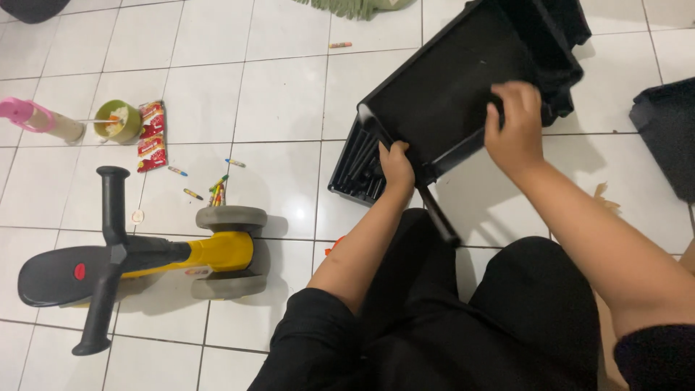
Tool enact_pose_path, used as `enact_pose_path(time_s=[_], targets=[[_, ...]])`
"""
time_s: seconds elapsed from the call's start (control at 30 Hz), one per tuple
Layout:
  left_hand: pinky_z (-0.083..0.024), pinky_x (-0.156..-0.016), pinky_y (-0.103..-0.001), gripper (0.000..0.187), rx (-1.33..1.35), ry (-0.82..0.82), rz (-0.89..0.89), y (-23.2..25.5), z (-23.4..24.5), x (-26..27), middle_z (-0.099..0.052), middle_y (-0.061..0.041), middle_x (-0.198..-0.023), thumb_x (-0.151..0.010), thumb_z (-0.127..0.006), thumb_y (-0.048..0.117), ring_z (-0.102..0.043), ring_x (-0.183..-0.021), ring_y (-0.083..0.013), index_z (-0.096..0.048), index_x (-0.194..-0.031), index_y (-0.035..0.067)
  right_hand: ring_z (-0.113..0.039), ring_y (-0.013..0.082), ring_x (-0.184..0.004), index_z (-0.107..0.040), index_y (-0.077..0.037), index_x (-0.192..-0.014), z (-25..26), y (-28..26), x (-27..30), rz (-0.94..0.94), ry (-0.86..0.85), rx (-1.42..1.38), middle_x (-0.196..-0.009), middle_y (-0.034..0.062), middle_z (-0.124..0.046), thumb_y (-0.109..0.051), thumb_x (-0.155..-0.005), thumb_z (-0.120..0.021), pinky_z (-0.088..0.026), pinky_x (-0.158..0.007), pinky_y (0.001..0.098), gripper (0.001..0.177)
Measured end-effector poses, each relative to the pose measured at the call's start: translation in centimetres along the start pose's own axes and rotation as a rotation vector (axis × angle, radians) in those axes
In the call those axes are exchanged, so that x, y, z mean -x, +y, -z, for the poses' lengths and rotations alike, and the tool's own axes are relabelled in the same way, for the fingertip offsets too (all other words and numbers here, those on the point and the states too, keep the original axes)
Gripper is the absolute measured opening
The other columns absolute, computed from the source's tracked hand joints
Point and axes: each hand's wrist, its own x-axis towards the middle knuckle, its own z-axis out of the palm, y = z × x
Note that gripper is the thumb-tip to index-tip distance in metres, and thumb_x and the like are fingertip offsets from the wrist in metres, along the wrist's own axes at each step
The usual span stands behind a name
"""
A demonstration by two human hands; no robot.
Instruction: Unboxing and assembling a multi-tiered plastic storage shelf on the floor.
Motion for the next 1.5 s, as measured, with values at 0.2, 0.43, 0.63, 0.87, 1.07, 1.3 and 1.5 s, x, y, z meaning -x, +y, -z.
enact_pose_path(time_s=[0.2, 0.43, 0.63, 0.87, 1.07, 1.3, 1.5], targets=[[-0.044, -0.080, -0.035, 0.024, 0.055, -0.064, 0.327, -1.5, 0.0, 0.6, -0.057, -0.006, -0.090, -0.084, -0.056, 0.022, -0.053, -0.086, -0.0209, -0.060, -0.099, 0.004, -0.053, 0.0393, -0.113, -0.067, 0.006, -0.112, -2.2, 3.7, -2.3, -0.168, 0.022, 0.042, -0.119, 0.0205, -0.056, 0.006, -0.093, -0.072, -0.047, -0.099, 0.0456, 0.020], [-0.043, -0.079, -0.033, 0.020, 0.093, -0.102, 0.280, -2.4, 0.7, 0.6, -0.058, -0.004, -0.086, -0.082, -0.057, 0.018, -0.053, -0.084, -0.0183, -0.060, -0.094, 0.003, -0.054, 0.0385, -0.117, -0.064, -0.001, -0.092, -2.6, 4.1, -1.7, -0.226, -0.115, 0.067, -0.119, 0.0149, -0.059, 0.006, -0.094, -0.072, -0.045, -0.102, 0.0473, 0.010], [-0.044, -0.080, -0.033, 0.020, 0.073, -0.117, 0.305, -1.2, 0.7, 0.8, -0.059, -0.005, -0.087, -0.082, -0.056, 0.018, -0.054, -0.085, -0.0186, -0.060, -0.094, 0.003, -0.044, 0.0447, -0.147, -0.060, 0.000, -0.106, -4.0, 5.2, -0.5, 0.014, -0.190, 0.153, -0.153, 0.0273, -0.053, 0.003, -0.098, -0.063, -0.034, -0.119, 0.0549, 0.009], [-0.044, -0.078, -0.033, 0.020, 0.019, -0.104, 0.355, 2.0, 1.4, 1.4, -0.058, -0.004, -0.087, -0.083, -0.054, 0.018, -0.053, -0.083, -0.0188, -0.060, -0.096, 0.003, -0.052, 0.0352, -0.145, -0.058, 0.001, -0.104, -1.9, 0.8, 0.9, -0.050, -0.438, -0.269, -0.146, 0.0176, -0.062, 0.000, -0.099, -0.056, -0.037, -0.127, 0.0494, 0.005], [-0.046, -0.078, -0.034, 0.024, -0.051, -0.184, 0.134, -0.3, 0.9, 0.6, -0.060, -0.006, -0.087, -0.084, -0.055, 0.015, -0.055, -0.082, -0.0186, -0.060, -0.102, 0.000, -0.056, 0.0420, -0.128, -0.070, 0.007, -0.122, 2.1, -5.1, -2.8, 0.224, -0.208, 0.104, -0.138, 0.0274, -0.064, -0.006, -0.077, -0.069, -0.044, -0.107, 0.0475, 0.048], [-0.048, -0.076, -0.034, 0.022, -0.134, -0.095, -0.012, 0.1, 1.5, -0.8, -0.063, -0.009, -0.086, -0.086, -0.056, 0.011, -0.056, -0.081, -0.0193, -0.060, -0.104, -0.002, -0.074, 0.0225, -0.082, -0.070, -0.013, -0.091, -2.6, 2.3, 8.1, -0.003, -0.420, -0.131, -0.099, 0.0057, -0.073, -0.020, -0.104, -0.075, -0.060, -0.072, 0.0340, 0.015], [-0.050, -0.092, -0.033, 0.042, -0.049, -0.132, -0.151, -4.4, 1.9, -0.5, -0.064, -0.015, -0.112, -0.092, -0.055, 0.008, -0.060, -0.101, -0.0231, -0.049, -0.132, -0.005, -0.068, 0.0259, -0.079, -0.051, 0.005, -0.126, -3.4, 3.9, 6.5, -1.085, -0.029, -0.429, -0.108, 0.0214, -0.065, -0.024, -0.104, -0.079, -0.054, -0.069, 0.0340, 0.046]])
